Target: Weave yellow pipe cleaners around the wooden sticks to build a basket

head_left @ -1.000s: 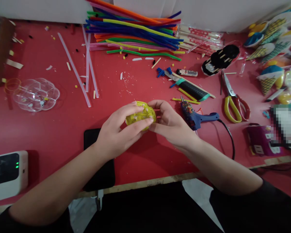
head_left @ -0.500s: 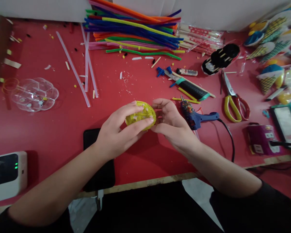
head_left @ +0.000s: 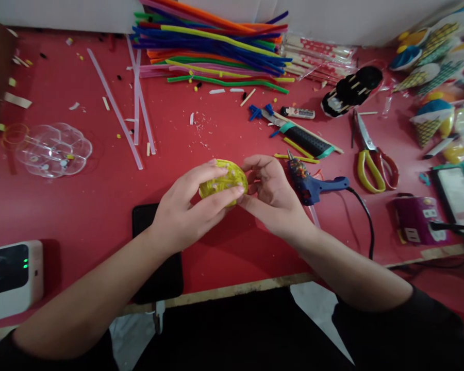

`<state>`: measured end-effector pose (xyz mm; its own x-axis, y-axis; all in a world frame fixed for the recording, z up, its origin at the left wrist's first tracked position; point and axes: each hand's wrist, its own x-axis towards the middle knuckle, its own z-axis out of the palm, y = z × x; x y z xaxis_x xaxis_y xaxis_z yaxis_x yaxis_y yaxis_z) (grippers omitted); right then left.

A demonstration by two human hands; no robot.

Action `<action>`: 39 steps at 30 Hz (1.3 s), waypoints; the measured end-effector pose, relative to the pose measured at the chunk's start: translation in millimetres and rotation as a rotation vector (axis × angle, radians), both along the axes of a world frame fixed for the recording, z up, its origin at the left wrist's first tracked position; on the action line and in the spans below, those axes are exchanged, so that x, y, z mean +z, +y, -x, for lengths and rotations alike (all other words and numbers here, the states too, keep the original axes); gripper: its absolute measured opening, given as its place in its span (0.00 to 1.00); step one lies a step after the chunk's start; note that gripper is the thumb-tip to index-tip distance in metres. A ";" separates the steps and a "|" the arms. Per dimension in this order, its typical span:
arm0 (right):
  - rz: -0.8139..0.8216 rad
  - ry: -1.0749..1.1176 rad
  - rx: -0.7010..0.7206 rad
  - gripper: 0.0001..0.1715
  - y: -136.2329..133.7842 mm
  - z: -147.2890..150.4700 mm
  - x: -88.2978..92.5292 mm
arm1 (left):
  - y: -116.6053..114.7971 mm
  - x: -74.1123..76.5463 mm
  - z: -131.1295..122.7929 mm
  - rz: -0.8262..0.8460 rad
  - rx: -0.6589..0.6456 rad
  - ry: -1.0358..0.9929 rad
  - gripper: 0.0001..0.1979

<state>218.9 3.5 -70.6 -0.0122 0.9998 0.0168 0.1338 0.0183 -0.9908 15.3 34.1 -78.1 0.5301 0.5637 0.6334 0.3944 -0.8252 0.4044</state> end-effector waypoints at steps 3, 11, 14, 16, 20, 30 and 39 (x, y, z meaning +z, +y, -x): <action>-0.013 -0.063 0.011 0.27 1.7 -2.3 5.9 | -0.5 -0.3 0.4 0.025 0.003 0.014 0.20; 0.002 -0.015 0.107 0.22 8.4 -3.8 5.9 | -2.3 18.4 1.8 0.060 -0.036 0.063 0.32; 0.030 0.014 0.111 0.24 10.1 -3.3 2.2 | 0.5 37.0 3.9 0.229 -0.055 0.034 0.39; 0.042 0.024 0.122 0.27 11.0 -3.3 1.2 | 9.0 47.3 5.9 0.370 -0.071 0.100 0.39; 0.041 0.021 0.149 0.27 11.1 -3.6 2.7 | 48.1 55.1 6.7 0.596 -0.096 0.265 0.39; 0.092 0.135 0.232 0.33 7.6 -5.7 5.7 | 108.7 74.2 -19.2 1.008 -0.234 0.664 0.26; 0.242 0.174 0.139 0.27 6.0 0.3 -2.0 | 89.9 64.9 -9.2 1.244 -0.279 0.581 0.09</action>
